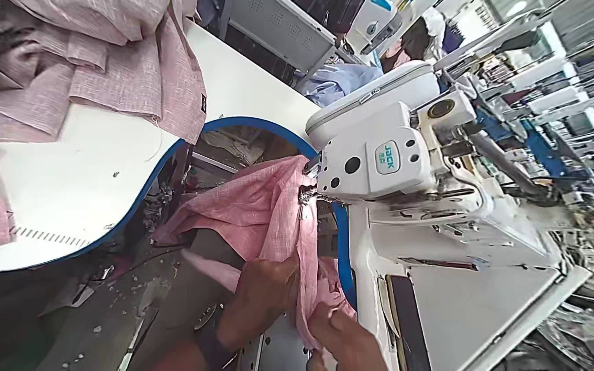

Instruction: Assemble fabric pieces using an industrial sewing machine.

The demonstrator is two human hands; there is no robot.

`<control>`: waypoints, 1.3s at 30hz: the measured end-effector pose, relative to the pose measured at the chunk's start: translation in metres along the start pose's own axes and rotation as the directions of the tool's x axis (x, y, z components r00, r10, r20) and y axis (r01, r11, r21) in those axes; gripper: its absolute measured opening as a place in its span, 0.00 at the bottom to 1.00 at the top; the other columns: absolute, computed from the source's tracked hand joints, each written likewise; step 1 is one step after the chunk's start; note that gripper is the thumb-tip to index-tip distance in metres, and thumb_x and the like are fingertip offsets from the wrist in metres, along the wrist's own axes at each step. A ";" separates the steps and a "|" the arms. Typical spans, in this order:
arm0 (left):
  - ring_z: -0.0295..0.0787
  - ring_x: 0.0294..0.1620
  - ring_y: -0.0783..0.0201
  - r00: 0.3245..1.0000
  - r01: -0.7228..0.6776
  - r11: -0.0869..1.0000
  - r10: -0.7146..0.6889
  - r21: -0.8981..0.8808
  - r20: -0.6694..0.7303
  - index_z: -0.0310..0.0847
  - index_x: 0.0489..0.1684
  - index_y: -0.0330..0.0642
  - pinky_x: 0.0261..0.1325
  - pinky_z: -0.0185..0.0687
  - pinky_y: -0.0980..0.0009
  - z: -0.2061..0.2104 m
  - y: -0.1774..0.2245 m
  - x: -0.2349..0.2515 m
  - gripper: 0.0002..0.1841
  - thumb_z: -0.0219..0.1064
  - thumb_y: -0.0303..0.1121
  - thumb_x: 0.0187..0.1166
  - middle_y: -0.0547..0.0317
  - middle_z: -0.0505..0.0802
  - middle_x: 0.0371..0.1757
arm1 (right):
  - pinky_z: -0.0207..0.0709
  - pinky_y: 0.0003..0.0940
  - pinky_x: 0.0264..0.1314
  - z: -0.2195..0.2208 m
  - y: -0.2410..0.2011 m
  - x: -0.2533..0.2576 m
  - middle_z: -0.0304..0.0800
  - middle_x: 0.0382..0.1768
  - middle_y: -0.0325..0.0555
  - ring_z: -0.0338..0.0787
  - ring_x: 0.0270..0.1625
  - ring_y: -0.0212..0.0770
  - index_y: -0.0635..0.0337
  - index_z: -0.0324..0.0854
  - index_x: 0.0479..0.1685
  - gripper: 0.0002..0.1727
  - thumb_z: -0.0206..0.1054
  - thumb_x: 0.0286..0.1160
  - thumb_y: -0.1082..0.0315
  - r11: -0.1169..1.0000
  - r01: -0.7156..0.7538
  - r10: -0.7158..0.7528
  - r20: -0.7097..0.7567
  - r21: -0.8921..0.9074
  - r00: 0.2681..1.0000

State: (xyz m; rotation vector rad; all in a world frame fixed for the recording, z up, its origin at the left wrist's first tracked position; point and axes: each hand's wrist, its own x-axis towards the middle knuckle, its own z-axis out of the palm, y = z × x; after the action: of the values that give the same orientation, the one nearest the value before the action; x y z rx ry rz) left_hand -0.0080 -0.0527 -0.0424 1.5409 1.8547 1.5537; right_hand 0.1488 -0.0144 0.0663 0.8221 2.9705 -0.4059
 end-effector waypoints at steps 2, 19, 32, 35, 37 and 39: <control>0.79 0.11 0.59 1.000 -0.006 1.000 0.006 -0.001 0.002 0.92 0.40 0.39 0.16 0.71 0.61 -0.003 -0.004 0.005 0.14 0.57 0.32 0.81 0.58 0.80 0.10 | 0.78 0.48 0.23 0.006 0.001 0.003 0.83 0.20 0.54 0.88 0.25 0.53 0.66 0.86 0.25 0.07 0.74 0.55 0.69 1.000 -0.017 0.016 0.049 0.014 0.999; 0.80 0.16 0.62 0.989 0.148 0.946 -0.137 -0.287 0.059 0.90 0.35 0.34 0.25 0.75 0.64 -0.001 -0.007 0.005 0.15 0.56 0.28 0.83 0.55 0.85 0.16 | 0.85 0.26 0.38 0.015 0.009 0.022 0.94 0.29 0.45 0.91 0.31 0.30 0.68 0.90 0.45 0.11 0.71 0.70 0.69 0.918 -0.101 0.158 -0.120 0.383 0.980; 0.84 0.19 0.60 0.988 0.151 0.962 -0.154 -0.227 0.005 0.92 0.54 0.33 0.26 0.79 0.61 0.004 -0.003 0.007 0.17 0.56 0.28 0.82 0.54 0.88 0.19 | 0.85 0.14 0.49 0.043 0.010 0.020 0.93 0.42 0.30 0.89 0.48 0.20 0.49 0.96 0.36 0.08 0.75 0.65 0.74 0.647 0.116 0.253 -0.356 0.753 0.899; 0.79 0.17 0.64 0.990 0.136 0.961 -0.137 -0.239 0.012 0.91 0.37 0.36 0.25 0.73 0.67 0.005 -0.002 0.008 0.13 0.57 0.28 0.80 0.57 0.84 0.17 | 0.80 0.09 0.53 0.056 0.011 0.035 0.90 0.37 0.35 0.88 0.47 0.19 0.54 0.92 0.30 0.04 0.72 0.66 0.70 0.938 0.164 0.071 -0.634 0.306 0.770; 0.82 0.21 0.67 0.992 0.114 0.967 -0.124 -0.228 -0.029 0.88 0.28 0.38 0.28 0.77 0.71 0.006 0.002 0.003 0.13 0.58 0.27 0.79 0.59 0.84 0.18 | 0.78 0.09 0.59 0.061 0.015 0.045 0.91 0.37 0.40 0.89 0.50 0.21 0.56 0.91 0.31 0.06 0.70 0.70 0.68 0.987 0.149 -0.062 -0.710 0.061 0.701; 0.78 0.23 0.66 0.988 0.058 0.982 -0.082 -0.177 -0.128 0.87 0.22 0.37 0.29 0.75 0.75 0.010 0.002 -0.003 0.11 0.60 0.25 0.74 0.59 0.80 0.19 | 0.78 0.13 0.64 0.068 0.017 0.052 0.95 0.39 0.43 0.91 0.53 0.25 0.59 0.91 0.31 0.07 0.69 0.73 0.70 0.990 0.142 -0.101 -0.740 -0.008 0.665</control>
State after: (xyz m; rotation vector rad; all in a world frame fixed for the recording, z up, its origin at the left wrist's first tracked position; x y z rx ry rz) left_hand 0.0021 -0.0496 -0.0454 1.3107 1.7673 1.7732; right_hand 0.1097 0.0079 -0.0090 0.9833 3.8059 -0.1603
